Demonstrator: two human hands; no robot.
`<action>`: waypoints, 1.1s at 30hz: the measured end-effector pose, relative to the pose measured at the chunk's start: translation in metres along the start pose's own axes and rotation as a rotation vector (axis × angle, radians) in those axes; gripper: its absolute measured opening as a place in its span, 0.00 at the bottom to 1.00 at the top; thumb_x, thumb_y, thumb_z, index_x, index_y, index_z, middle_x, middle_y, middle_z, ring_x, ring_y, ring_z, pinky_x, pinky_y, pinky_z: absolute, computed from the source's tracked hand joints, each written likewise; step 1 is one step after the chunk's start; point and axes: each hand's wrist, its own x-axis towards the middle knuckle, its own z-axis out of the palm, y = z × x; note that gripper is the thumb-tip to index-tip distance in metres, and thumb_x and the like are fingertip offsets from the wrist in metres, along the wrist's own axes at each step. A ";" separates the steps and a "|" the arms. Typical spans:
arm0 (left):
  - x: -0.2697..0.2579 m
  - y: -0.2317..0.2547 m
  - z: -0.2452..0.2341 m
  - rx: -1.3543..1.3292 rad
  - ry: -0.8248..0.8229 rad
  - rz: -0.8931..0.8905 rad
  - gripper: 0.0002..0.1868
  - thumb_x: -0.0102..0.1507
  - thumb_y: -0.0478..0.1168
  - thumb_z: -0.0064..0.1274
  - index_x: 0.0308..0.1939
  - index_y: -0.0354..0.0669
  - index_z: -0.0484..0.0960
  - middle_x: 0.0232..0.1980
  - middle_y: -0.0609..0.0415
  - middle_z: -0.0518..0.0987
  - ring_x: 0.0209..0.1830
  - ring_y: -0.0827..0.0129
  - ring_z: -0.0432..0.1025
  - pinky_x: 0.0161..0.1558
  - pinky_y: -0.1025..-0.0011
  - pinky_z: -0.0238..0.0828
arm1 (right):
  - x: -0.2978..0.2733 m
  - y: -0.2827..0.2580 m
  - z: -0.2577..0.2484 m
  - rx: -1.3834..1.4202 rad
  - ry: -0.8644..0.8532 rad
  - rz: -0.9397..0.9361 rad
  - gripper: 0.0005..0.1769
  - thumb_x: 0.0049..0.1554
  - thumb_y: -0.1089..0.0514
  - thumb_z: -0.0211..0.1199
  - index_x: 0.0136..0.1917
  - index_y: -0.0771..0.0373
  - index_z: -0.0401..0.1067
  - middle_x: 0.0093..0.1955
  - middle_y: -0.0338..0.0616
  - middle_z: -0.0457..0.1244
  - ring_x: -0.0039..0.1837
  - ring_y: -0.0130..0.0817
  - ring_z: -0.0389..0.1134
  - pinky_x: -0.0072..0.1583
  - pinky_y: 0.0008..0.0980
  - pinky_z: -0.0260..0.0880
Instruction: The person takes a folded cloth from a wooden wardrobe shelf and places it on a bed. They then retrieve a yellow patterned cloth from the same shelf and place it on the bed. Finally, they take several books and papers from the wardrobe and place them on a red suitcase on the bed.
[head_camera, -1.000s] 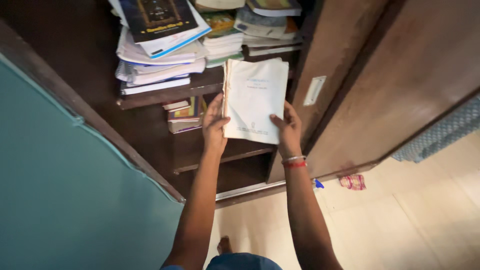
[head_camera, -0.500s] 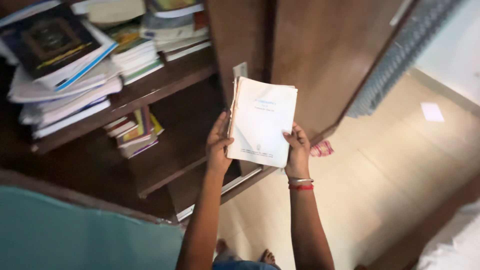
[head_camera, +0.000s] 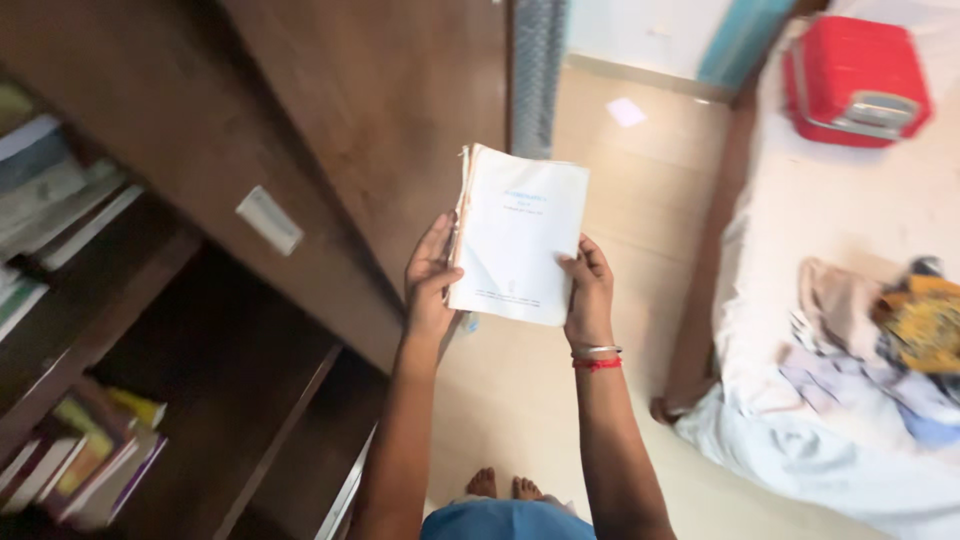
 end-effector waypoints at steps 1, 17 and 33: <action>0.005 -0.008 0.007 0.006 -0.038 -0.006 0.46 0.49 0.21 0.47 0.75 0.25 0.59 0.79 0.37 0.61 0.82 0.57 0.54 0.80 0.65 0.47 | 0.000 -0.006 -0.005 -0.016 0.025 -0.032 0.21 0.57 0.70 0.53 0.65 0.71 0.67 0.61 0.46 0.67 0.61 0.31 0.67 0.63 0.30 0.68; 0.027 -0.108 0.085 -0.129 -0.309 -0.359 0.45 0.52 0.20 0.52 0.75 0.27 0.60 0.75 0.42 0.66 0.77 0.60 0.61 0.73 0.67 0.58 | -0.038 -0.070 -0.100 -0.173 0.452 -0.225 0.23 0.54 0.69 0.54 0.64 0.70 0.70 0.59 0.44 0.66 0.60 0.32 0.66 0.63 0.29 0.65; 0.071 -0.197 0.168 -0.087 -0.378 -0.419 0.41 0.54 0.24 0.52 0.73 0.27 0.61 0.76 0.40 0.65 0.77 0.56 0.60 0.74 0.64 0.56 | 0.016 -0.121 -0.200 -0.127 0.474 -0.286 0.26 0.55 0.67 0.54 0.67 0.73 0.68 0.62 0.49 0.66 0.60 0.35 0.67 0.62 0.31 0.67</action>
